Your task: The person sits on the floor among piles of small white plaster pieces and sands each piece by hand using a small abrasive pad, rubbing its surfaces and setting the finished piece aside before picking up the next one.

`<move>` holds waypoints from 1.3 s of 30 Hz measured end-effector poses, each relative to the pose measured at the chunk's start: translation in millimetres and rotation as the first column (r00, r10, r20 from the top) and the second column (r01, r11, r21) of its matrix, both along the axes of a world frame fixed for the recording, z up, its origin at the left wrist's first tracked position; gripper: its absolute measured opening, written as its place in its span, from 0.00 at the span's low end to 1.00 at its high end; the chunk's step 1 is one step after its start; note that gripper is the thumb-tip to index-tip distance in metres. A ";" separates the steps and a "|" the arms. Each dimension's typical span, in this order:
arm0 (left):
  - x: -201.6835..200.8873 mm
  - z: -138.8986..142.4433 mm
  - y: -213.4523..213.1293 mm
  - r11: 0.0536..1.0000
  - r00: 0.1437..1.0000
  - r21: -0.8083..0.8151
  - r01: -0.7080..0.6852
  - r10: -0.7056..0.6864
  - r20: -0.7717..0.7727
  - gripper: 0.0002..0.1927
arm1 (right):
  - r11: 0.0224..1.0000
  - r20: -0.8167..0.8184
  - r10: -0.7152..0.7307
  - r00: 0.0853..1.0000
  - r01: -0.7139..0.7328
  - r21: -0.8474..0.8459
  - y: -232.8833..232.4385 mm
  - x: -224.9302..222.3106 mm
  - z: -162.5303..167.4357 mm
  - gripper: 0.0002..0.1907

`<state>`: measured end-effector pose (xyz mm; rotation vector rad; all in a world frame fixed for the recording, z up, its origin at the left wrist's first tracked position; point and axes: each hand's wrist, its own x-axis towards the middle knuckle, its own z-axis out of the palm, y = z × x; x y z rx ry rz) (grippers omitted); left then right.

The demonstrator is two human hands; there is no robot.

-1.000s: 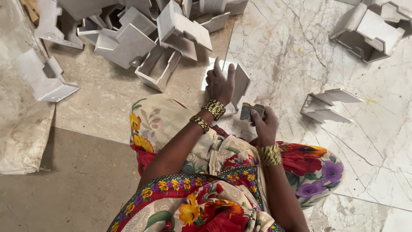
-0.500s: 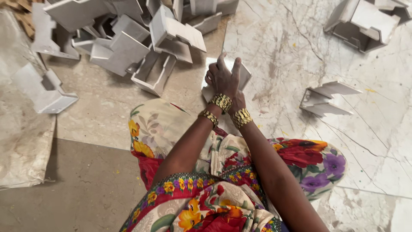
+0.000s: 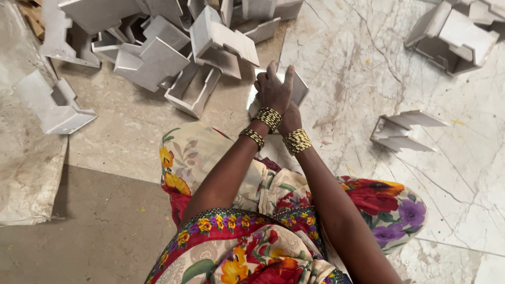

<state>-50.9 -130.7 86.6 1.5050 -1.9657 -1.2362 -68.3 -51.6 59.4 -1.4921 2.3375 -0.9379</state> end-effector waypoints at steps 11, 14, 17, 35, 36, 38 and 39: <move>-11.3 -2.6 3.8 0.999 0.997 0.016 0.043 -0.044 0.058 0.43 | 0.992 -0.071 0.128 0.989 -0.128 0.003 -28.7 -7.7 9.2 0.12; -18.9 -4.5 16.1 0.998 0.996 -0.012 0.065 -0.064 0.055 0.44 | 0.990 -0.082 0.142 0.987 -0.140 0.024 -26.2 -14.3 6.9 0.11; -23.3 -7.2 16.9 0.996 0.994 0.015 0.089 -0.089 0.066 0.45 | 0.986 -0.088 0.168 0.982 -0.164 0.042 -16.3 -13.8 3.4 0.10; -12.5 -8.1 13.9 0.998 1.000 0.064 -0.001 0.002 -0.021 0.47 | 0.988 -0.095 -0.036 0.995 0.050 0.146 79.0 -7.2 -3.5 0.09; -11.8 -8.0 14.8 0.999 1.000 0.040 0.000 0.001 -0.031 0.46 | 0.994 -0.171 0.028 0.985 -0.010 0.107 73.4 -2.7 -11.2 0.11; -10.2 -11.4 10.9 1.000 1.000 0.027 -0.004 0.005 -0.027 0.47 | 0.989 -0.327 0.148 0.933 -0.142 0.042 70.6 4.6 -18.3 0.15; -8.5 -14.9 6.4 0.999 1.000 0.041 -0.013 0.014 -0.014 0.47 | 0.984 -0.312 0.174 0.934 -0.156 0.083 74.7 6.2 -17.0 0.13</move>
